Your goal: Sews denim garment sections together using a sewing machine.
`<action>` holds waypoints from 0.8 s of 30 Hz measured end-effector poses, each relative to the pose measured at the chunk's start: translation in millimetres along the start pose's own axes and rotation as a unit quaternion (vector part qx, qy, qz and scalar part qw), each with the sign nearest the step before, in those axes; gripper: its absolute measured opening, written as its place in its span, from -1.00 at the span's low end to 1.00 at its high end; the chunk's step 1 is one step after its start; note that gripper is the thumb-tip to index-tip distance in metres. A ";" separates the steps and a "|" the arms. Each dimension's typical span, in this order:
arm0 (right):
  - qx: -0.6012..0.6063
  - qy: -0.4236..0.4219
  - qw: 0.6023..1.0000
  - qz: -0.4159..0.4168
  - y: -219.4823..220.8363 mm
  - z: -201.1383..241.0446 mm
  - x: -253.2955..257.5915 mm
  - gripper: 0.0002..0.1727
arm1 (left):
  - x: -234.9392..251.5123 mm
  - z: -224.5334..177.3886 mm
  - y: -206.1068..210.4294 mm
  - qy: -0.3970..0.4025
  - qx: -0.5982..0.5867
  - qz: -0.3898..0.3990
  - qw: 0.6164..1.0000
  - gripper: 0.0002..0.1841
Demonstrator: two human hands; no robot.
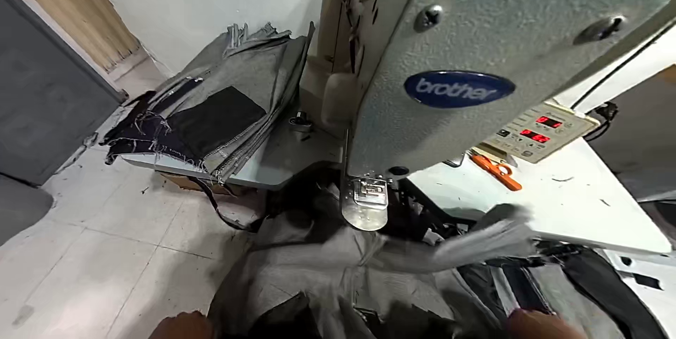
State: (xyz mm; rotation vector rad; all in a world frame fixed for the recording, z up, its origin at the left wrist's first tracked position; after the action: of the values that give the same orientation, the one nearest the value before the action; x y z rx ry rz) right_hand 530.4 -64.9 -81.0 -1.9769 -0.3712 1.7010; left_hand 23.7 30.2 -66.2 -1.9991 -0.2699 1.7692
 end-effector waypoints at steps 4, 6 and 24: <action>0.073 -0.283 0.921 -0.259 -58.4 89.6 -74.8 -0.61 | -71.3 -57.6 -77.7 0.036 0.031 -0.321 0.946 -0.48; 0.192 -0.494 0.822 -0.209 -64.5 135.7 -96.7 -0.43 | -96.3 -120.3 -89.6 0.218 0.040 -0.396 0.891 -0.41; 0.179 -0.451 0.698 -0.527 -132.8 155.3 -90.9 -0.62 | -68.4 -153.6 -123.3 0.353 -0.062 -0.425 0.831 -0.56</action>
State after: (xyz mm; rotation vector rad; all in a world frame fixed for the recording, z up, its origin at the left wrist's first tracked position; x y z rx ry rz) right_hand 377.6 29.8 52.0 -0.2551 -1.1230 1.5376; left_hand 181.4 77.4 61.7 -1.9814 -0.8636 0.4333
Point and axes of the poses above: each hand's wrist, its own x-axis towards the middle knuckle, its own y-axis out of the palm, z = x × y, the point moved 8 cm from there along x, towards the middle knuckle, and after that the axes turned 2 degrees about -z, right-handed, at the moved point
